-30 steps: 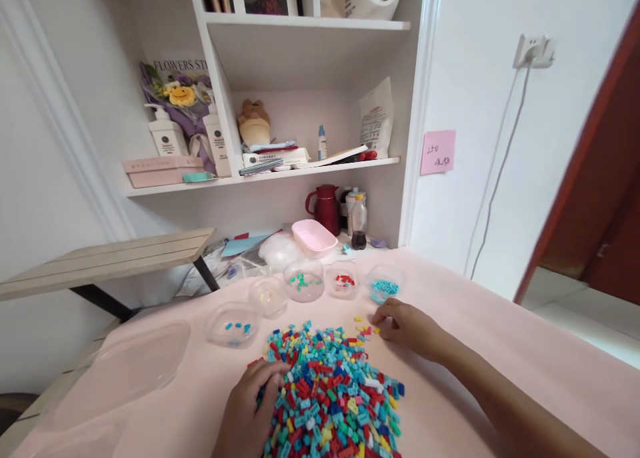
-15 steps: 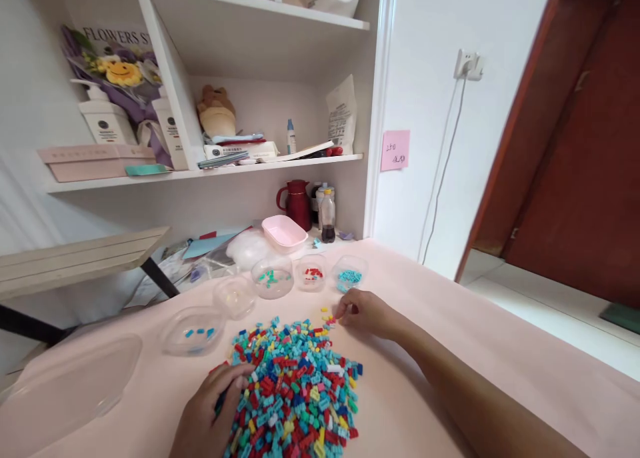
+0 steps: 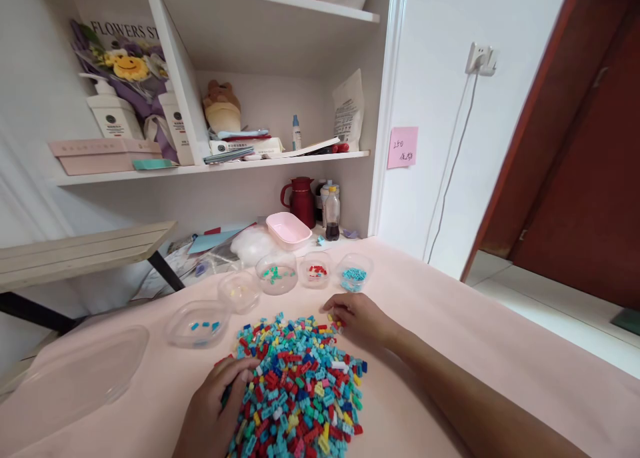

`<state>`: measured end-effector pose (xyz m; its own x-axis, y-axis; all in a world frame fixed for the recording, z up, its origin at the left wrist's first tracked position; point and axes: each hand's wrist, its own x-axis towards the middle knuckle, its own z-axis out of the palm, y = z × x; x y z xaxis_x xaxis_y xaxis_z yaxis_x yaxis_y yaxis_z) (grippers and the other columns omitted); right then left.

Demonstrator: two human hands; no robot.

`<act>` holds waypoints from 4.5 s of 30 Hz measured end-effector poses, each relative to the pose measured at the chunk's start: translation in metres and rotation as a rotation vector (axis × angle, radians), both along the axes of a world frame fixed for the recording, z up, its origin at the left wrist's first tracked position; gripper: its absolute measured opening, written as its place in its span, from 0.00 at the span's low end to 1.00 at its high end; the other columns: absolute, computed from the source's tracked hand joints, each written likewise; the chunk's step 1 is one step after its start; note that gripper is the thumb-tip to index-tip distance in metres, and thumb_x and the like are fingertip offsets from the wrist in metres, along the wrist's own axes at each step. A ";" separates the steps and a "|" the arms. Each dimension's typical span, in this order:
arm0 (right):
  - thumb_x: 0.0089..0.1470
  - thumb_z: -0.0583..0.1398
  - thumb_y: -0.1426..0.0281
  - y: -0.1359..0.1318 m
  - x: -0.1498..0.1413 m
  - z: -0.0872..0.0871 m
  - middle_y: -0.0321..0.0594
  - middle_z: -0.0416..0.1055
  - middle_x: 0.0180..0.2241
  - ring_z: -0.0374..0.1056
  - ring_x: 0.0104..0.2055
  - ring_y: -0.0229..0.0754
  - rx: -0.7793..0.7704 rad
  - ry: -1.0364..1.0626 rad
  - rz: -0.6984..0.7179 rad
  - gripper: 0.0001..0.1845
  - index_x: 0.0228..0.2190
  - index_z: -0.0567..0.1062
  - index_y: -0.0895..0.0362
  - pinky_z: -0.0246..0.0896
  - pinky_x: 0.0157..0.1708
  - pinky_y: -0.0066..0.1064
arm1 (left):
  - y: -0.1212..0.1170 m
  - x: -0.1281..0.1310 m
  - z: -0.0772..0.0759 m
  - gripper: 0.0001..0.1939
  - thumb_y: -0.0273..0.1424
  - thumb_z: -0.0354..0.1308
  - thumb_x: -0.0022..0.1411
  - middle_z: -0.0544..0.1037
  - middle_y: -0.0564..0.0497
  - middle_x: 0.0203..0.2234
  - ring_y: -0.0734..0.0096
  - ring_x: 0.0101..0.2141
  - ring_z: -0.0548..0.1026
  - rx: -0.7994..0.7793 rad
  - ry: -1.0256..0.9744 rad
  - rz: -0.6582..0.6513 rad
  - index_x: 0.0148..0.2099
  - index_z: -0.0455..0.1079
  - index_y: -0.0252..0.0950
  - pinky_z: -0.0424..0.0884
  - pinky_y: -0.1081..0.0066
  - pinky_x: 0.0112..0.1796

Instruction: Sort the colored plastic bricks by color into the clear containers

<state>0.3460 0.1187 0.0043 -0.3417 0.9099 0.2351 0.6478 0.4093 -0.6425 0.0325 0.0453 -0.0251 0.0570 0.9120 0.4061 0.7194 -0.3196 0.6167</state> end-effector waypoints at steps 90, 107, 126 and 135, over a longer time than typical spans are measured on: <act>0.53 0.54 0.73 0.001 -0.010 -0.003 0.43 0.71 0.44 0.67 0.44 0.45 0.018 0.099 -0.071 0.15 0.39 0.77 0.53 0.61 0.44 0.36 | -0.007 0.009 0.019 0.16 0.40 0.50 0.62 0.80 0.50 0.40 0.65 0.42 0.77 -0.069 -0.004 -0.021 0.42 0.78 0.42 0.73 0.67 0.45; 0.56 0.53 0.73 0.001 -0.015 -0.010 0.42 0.73 0.44 0.67 0.45 0.47 0.098 -0.036 -0.018 0.18 0.44 0.77 0.50 0.60 0.47 0.38 | -0.011 0.012 0.021 0.16 0.39 0.50 0.63 0.80 0.50 0.41 0.65 0.43 0.77 -0.073 -0.016 -0.025 0.43 0.77 0.43 0.72 0.67 0.45; 0.49 0.60 0.71 0.001 -0.031 -0.017 0.37 0.76 0.38 0.68 0.44 0.45 0.093 0.009 -0.041 0.10 0.32 0.80 0.49 0.59 0.47 0.37 | -0.013 0.014 0.023 0.16 0.39 0.49 0.63 0.80 0.50 0.40 0.65 0.42 0.76 -0.072 -0.044 -0.031 0.44 0.77 0.43 0.72 0.68 0.44; 0.49 0.57 0.65 0.002 -0.027 -0.011 0.35 0.73 0.21 0.66 0.23 0.38 -0.290 0.484 -0.109 0.11 0.29 0.76 0.58 0.57 0.22 0.27 | -0.010 0.011 0.018 0.15 0.39 0.50 0.62 0.80 0.50 0.40 0.65 0.42 0.77 -0.049 -0.020 -0.026 0.41 0.78 0.43 0.73 0.67 0.45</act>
